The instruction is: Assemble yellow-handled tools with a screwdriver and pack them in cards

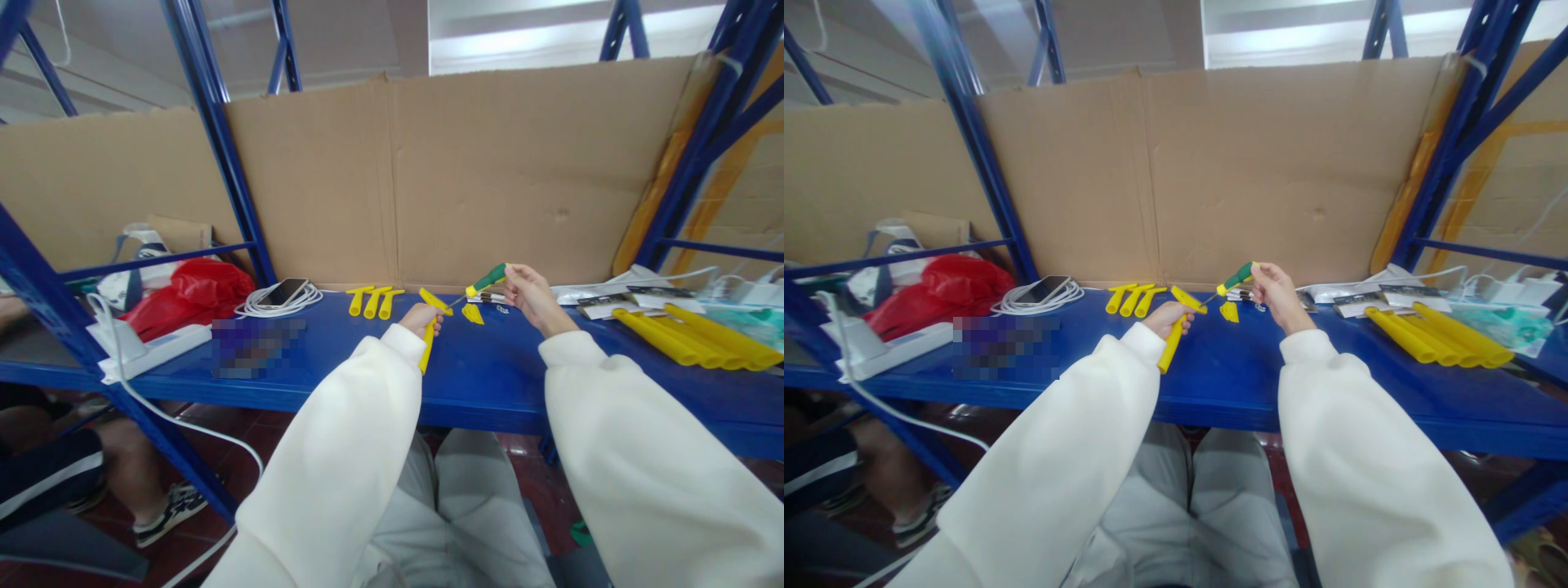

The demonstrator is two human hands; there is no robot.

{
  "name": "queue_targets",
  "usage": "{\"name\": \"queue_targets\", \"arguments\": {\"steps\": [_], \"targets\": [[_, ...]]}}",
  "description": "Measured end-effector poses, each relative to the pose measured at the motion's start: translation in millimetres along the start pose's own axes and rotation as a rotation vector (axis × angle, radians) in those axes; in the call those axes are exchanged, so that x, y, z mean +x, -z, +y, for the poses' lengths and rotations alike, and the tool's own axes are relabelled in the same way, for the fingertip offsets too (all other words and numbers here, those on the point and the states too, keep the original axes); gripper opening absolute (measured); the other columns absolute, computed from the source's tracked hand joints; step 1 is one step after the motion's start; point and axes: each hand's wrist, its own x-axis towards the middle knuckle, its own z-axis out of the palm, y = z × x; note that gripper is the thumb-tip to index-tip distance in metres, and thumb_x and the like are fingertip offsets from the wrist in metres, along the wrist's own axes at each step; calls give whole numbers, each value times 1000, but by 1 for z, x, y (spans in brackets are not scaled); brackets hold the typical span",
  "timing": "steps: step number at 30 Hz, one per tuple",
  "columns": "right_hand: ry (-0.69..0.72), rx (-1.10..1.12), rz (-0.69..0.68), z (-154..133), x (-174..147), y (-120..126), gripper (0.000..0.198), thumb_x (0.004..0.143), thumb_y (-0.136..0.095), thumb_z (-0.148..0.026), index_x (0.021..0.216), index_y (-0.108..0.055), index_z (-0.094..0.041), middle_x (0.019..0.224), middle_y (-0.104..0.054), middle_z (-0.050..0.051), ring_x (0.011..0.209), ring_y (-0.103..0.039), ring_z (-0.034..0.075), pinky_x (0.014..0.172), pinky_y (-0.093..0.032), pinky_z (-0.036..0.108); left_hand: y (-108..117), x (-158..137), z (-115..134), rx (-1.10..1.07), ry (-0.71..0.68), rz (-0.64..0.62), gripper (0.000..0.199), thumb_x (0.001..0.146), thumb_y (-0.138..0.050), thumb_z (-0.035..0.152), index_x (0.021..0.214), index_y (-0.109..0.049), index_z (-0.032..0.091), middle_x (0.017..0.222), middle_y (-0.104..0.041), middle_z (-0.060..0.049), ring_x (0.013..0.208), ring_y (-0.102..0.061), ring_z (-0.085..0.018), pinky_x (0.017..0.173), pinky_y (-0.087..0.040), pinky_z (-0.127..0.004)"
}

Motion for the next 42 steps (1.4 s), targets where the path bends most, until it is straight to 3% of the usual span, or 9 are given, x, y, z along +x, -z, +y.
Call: {"name": "queue_targets", "arguments": {"steps": [6, 12, 22, 30, 36, 42], "targets": [[-21, -10, 52, 3, 3, 1, 47, 59, -87, -47, 70, -48, -22, 47, -44, -9, 39, -40, 6, 34, -31, 16, 0, -2, 1, 6, -1, -8, 20, 90, -46, 3, 76, -50, 15, 50, -40, 7, 37, -34, -5, 39, -26, -17], [-11, -57, 25, 5, 3, 4, 44, 65, -81, -55, 75, -54, -23, 41, -36, -11, 34, -33, 5, 34, -27, 16, 0, -1, 0, -13, -15, -8, 23, 89, -49, 2, 71, -49, 16, 50, -41, 7, 37, -33, -5, 39, -26, -17], [-9, -16, -57, 0, 1, 2, 40, 69, -81, -50, 76, -54, -21, 50, -46, -8, 43, -43, 6, 39, -35, 17, 0, 0, 1, 4, -13, 3, 24, 90, -47, 2, 70, -49, 15, 51, -42, 6, 37, -34, -5, 40, -27, -18], [-27, -47, 37, 7, 5, 3, 47, 66, -82, -50, 71, -44, -23, 46, -44, -9, 39, -42, 7, 35, -33, 17, 0, -1, 0, 4, -26, -10, 25, 90, -45, 2, 71, -48, 16, 49, -41, 7, 36, -34, -5, 38, -27, -18], [10, -97, 45, 6, 4, 2, 46, 65, -80, -58, 82, -54, -24, 42, -42, -10, 34, -38, 7, 33, -29, 17, 0, 1, -1, 3, -36, -20, 25, 90, -46, 2, 69, -50, 15, 47, -41, 6, 36, -34, -5, 38, -27, -17], [-19, -84, 45, 2, 1, 0, 46, 66, -79, -59, 71, -56, -20, 44, -47, -7, 36, -38, 4, 34, -28, 15, 1, 2, -2, 1, -36, -15, 22, 90, -47, 3, 72, -53, 14, 47, -41, 6, 36, -34, -5, 39, -27, -17]]}}
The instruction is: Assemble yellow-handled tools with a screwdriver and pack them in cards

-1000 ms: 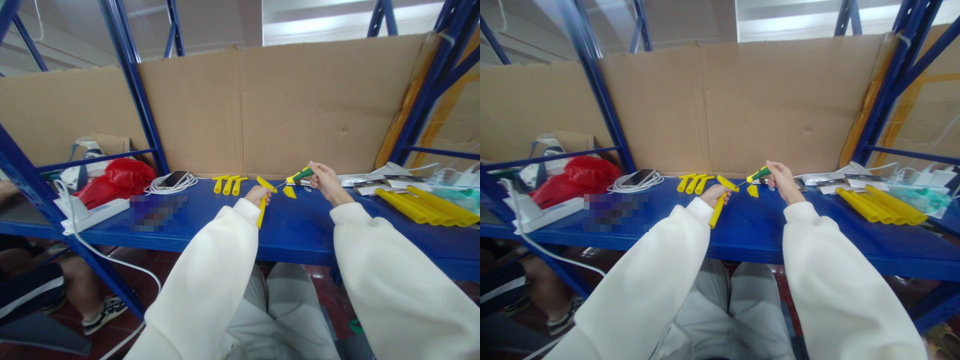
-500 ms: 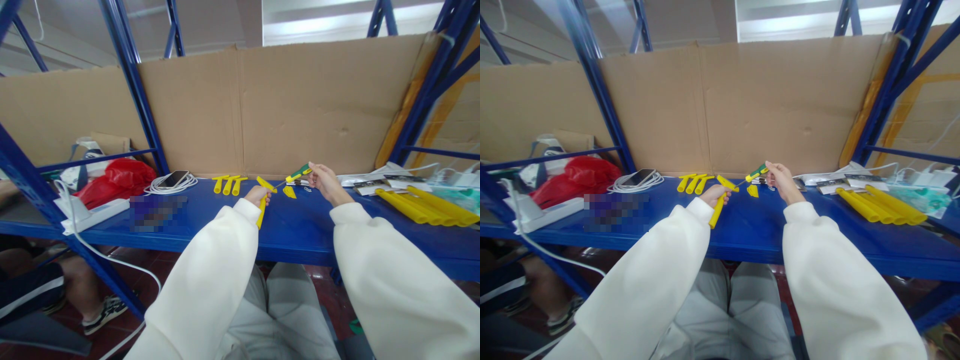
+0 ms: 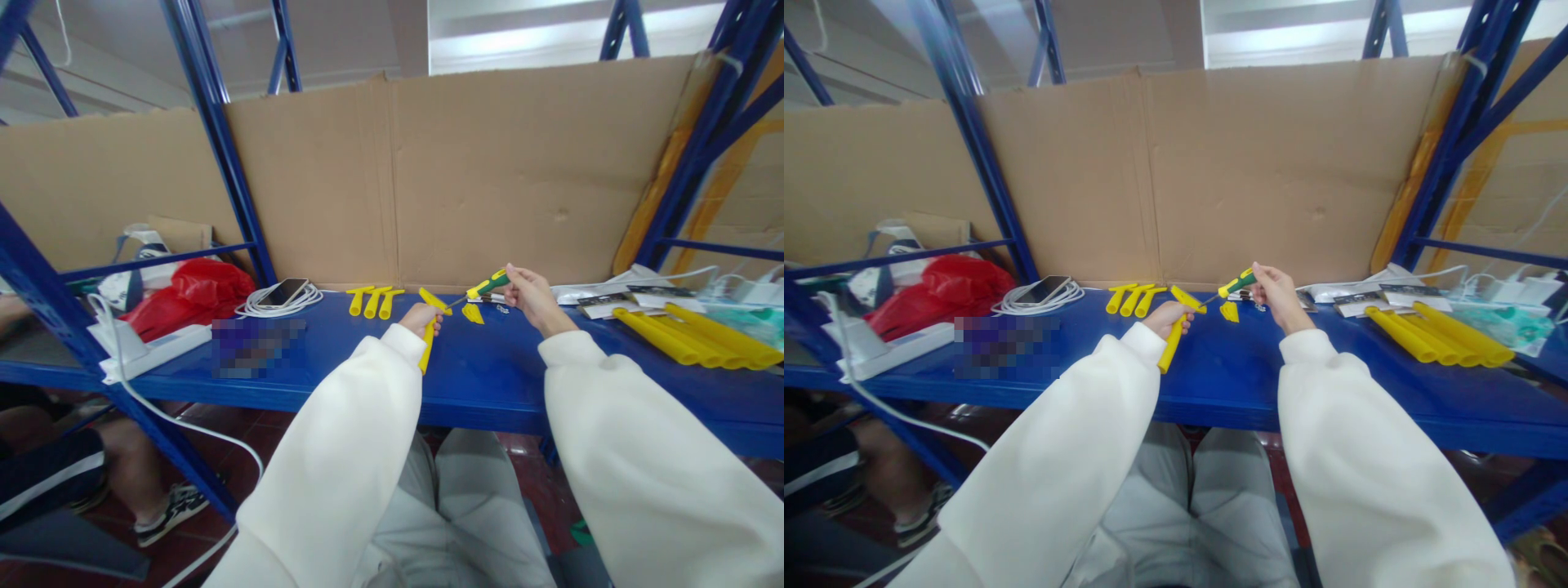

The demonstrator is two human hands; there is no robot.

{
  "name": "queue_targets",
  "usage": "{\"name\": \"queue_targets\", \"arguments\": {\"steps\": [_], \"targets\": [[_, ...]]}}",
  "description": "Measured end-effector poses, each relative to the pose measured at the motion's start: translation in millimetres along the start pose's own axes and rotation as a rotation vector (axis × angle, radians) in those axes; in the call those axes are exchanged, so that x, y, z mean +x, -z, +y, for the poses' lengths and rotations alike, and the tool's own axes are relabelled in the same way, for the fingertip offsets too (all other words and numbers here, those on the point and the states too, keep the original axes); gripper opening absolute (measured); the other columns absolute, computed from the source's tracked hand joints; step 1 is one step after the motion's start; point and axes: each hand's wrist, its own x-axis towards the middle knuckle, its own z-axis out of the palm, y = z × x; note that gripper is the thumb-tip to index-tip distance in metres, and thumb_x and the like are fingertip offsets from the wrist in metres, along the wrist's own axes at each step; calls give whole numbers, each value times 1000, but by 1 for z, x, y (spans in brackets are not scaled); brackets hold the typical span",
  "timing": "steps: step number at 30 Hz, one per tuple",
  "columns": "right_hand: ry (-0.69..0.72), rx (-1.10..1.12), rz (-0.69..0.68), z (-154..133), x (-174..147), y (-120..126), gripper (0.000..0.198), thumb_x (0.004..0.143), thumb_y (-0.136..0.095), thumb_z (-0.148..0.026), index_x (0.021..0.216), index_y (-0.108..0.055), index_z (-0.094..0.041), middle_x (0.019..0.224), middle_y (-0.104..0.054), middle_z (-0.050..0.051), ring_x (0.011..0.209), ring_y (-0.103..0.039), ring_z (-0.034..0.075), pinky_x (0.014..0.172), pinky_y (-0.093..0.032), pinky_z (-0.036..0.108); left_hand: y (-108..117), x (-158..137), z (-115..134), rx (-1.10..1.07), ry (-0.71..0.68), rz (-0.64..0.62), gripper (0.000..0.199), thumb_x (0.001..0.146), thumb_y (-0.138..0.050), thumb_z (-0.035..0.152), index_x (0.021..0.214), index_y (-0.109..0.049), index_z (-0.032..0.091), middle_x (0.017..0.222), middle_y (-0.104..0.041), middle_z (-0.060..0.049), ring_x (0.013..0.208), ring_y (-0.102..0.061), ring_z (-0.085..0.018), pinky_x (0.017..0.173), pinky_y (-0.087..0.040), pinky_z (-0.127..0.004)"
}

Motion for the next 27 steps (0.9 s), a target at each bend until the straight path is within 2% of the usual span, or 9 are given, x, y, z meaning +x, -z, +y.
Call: {"name": "queue_targets", "arguments": {"steps": [10, 17, 27], "targets": [[30, -41, -10, 0, 0, 1, 51, 68, -77, -62, 65, -46, -21, 41, -46, -6, 34, -38, 5, 33, -26, 16, 0, -3, 2, -24, 19, -2, 25, 91, -47, 2, 69, -49, 15, 48, -40, 7, 36, -33, -4, 38, -26, -17], [40, -54, 10, 1, -1, 0, 53, 67, -78, -62, 65, -42, -23, 40, -47, -7, 33, -38, 6, 32, -27, 17, 0, -4, 2, 10, 9, 0, 20, 91, -44, 3, 78, -57, 12, 49, -41, 6, 37, -34, -6, 40, -27, -18], [41, -55, 92, 2, 0, -1, 50, 65, -80, -59, 67, -45, -23, 42, -50, -7, 36, -46, 8, 34, -34, 18, 0, -5, 4, 7, -3, -1, 21, 92, -45, 3, 77, -55, 14, 48, -41, 7, 36, -34, -5, 39, -27, -18]]}}
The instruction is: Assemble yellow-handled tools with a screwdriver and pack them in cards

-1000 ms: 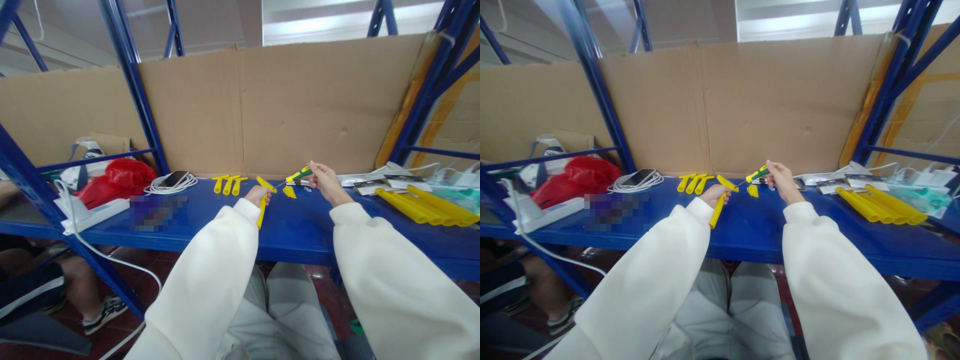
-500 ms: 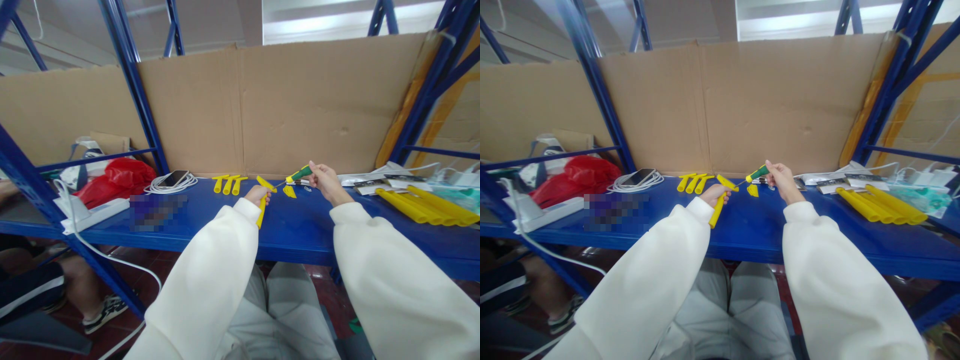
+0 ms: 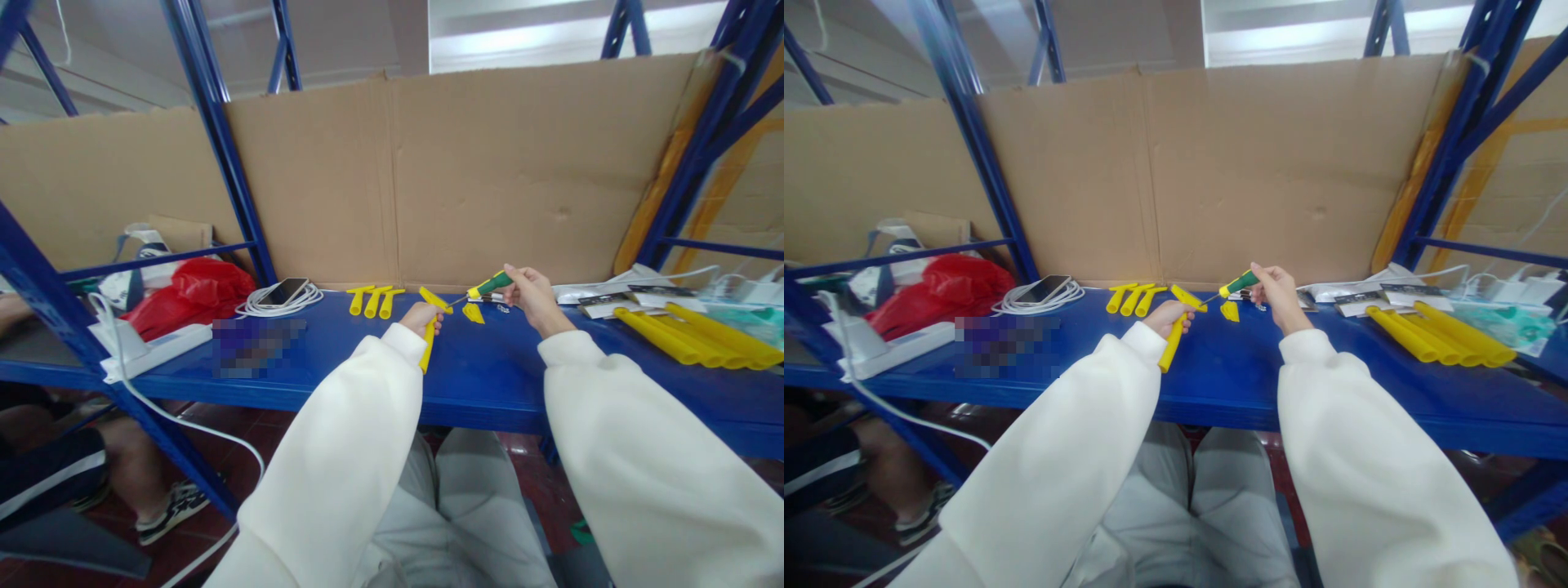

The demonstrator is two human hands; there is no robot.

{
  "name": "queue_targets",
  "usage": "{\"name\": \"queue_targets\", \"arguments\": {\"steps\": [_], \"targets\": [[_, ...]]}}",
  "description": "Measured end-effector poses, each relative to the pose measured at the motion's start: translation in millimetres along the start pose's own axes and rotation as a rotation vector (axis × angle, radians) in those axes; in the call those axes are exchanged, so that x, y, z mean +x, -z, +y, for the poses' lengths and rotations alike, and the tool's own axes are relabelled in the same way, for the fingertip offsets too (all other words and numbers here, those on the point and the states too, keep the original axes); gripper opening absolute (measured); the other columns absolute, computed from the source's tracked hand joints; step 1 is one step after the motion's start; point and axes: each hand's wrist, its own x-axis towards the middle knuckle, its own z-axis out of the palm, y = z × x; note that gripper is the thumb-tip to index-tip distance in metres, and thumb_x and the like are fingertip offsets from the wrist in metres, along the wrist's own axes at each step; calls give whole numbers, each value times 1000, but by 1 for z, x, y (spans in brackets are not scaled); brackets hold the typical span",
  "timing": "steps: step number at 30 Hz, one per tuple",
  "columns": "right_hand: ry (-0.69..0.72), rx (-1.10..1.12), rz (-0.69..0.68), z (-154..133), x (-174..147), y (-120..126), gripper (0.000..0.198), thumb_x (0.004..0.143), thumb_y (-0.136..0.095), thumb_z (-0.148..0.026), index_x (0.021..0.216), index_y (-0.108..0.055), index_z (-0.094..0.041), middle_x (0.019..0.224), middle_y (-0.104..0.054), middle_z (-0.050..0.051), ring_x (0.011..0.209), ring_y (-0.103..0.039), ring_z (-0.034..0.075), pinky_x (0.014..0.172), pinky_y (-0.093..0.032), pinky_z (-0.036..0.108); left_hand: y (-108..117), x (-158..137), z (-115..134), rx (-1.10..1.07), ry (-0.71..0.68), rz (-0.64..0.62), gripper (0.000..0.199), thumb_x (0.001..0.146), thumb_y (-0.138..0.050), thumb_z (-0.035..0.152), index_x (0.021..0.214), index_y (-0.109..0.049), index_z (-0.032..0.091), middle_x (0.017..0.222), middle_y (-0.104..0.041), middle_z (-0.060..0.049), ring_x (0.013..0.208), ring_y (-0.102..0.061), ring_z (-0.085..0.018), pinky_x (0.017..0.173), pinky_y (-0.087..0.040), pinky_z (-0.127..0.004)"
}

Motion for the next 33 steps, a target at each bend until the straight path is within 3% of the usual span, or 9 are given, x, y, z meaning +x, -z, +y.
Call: {"name": "queue_targets", "arguments": {"steps": [7, 25, 33], "targets": [[15, -4, 10, 0, 0, 0, 46, 68, -79, -54, 69, -46, -23, 43, -51, -5, 38, -50, 10, 35, -35, 19, -1, -1, 0, -32, 1, 21, 24, 90, -50, 3, 70, -50, 15, 48, -41, 6, 36, -34, -5, 39, -27, -18], [8, -80, 79, 3, -2, -2, 56, 62, -80, -61, 64, -35, -26, 35, -46, -7, 29, -41, 9, 29, -31, 20, -1, 3, -2, -7, 9, 35, 25, 90, -51, 4, 68, -48, 16, 47, -41, 7, 36, -34, -5, 40, -27, -18], [24, -195, 98, 9, -1, 2, 49, 71, -76, -55, 62, -38, -25, 31, -43, -5, 27, -40, 10, 27, -26, 19, 0, 7, -4, 15, 0, 65, 23, 90, -54, 5, 69, -51, 15, 47, -42, 7, 36, -36, -5, 38, -29, -18]]}}
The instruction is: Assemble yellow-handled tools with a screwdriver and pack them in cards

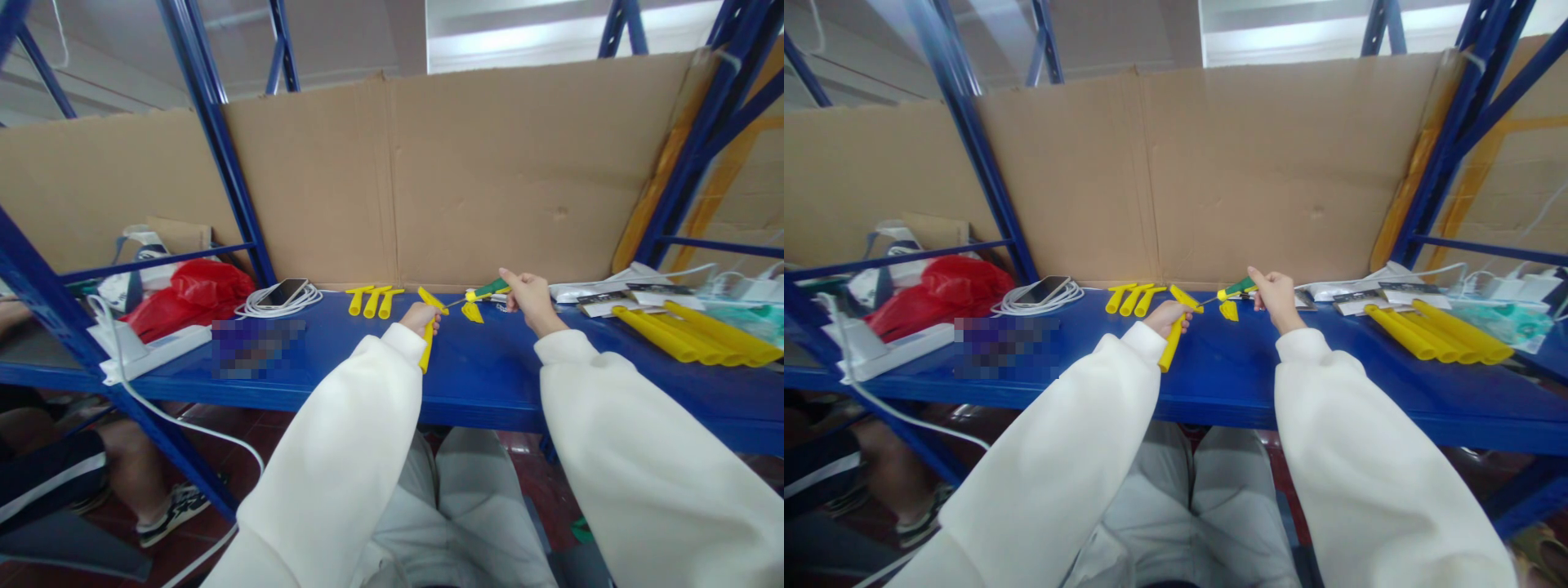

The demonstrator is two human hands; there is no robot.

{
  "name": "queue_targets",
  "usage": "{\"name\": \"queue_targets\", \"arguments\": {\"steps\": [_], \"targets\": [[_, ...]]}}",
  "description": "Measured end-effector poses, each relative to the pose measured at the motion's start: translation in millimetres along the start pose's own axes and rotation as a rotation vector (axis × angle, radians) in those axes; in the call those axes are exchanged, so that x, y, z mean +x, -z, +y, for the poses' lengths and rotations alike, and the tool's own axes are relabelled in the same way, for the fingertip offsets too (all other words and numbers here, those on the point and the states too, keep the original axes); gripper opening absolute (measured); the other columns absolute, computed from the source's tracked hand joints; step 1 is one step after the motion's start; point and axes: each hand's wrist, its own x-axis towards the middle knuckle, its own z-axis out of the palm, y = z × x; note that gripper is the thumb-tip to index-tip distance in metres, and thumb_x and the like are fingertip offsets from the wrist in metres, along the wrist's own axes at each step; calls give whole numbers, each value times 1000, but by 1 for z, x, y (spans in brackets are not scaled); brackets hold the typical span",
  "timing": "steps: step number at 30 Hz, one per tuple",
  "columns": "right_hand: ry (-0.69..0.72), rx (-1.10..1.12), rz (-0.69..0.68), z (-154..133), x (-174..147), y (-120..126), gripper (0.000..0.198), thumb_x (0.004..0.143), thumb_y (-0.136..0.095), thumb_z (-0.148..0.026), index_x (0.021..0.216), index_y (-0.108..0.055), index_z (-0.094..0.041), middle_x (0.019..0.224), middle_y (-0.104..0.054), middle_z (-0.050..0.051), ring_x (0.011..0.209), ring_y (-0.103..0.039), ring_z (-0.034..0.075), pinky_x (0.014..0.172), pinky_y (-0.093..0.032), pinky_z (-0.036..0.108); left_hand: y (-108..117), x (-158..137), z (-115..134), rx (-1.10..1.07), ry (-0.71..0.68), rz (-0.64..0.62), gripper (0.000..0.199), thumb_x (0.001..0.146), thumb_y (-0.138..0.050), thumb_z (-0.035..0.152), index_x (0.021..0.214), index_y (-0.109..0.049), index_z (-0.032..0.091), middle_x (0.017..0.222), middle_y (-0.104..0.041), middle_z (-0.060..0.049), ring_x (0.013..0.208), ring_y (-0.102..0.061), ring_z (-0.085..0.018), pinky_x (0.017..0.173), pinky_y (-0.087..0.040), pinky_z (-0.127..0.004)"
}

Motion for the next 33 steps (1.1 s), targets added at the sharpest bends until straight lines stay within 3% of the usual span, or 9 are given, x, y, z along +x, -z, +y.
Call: {"name": "queue_targets", "arguments": {"steps": [7, 14, 21, 33], "targets": [[-97, 43, -14, -2, 0, -3, 46, 69, -77, -57, 62, -46, -23, 39, -55, 0, 31, -50, 12, 29, -35, 20, 0, -2, 1, 22, -4, 2, 22, 90, -51, 4, 71, -52, 15, 45, -41, 7, 36, -36, -6, 38, -29, -18], [-125, 164, -86, -14, -6, -4, 38, 73, -77, -53, 79, -63, -18, 47, -63, 2, 37, -57, 11, 35, -44, 18, 0, -2, 1, -6, 2, 11, 23, 89, -56, 6, 69, -51, 15, 47, -42, 7, 36, -36, -5, 39, -28, -19], [-87, 234, -179, -15, -7, -6, 36, 72, -80, -47, 80, -59, -20, 52, -65, -2, 44, -61, 10, 45, -51, 17, 0, -2, 2, 6, -4, 24, 19, 92, -51, 5, 75, -53, 14, 46, -41, 7, 35, -35, -5, 38, -29, -18], [-78, 131, -145, -14, -8, -5, 41, 75, -75, -55, 79, -53, -20, 54, -63, -3, 45, -61, 10, 43, -48, 16, 1, 0, 0, -8, -2, 13, 19, 91, -56, 9, 74, -52, 15, 48, -41, 7, 36, -35, -5, 40, -28, -18]]}}
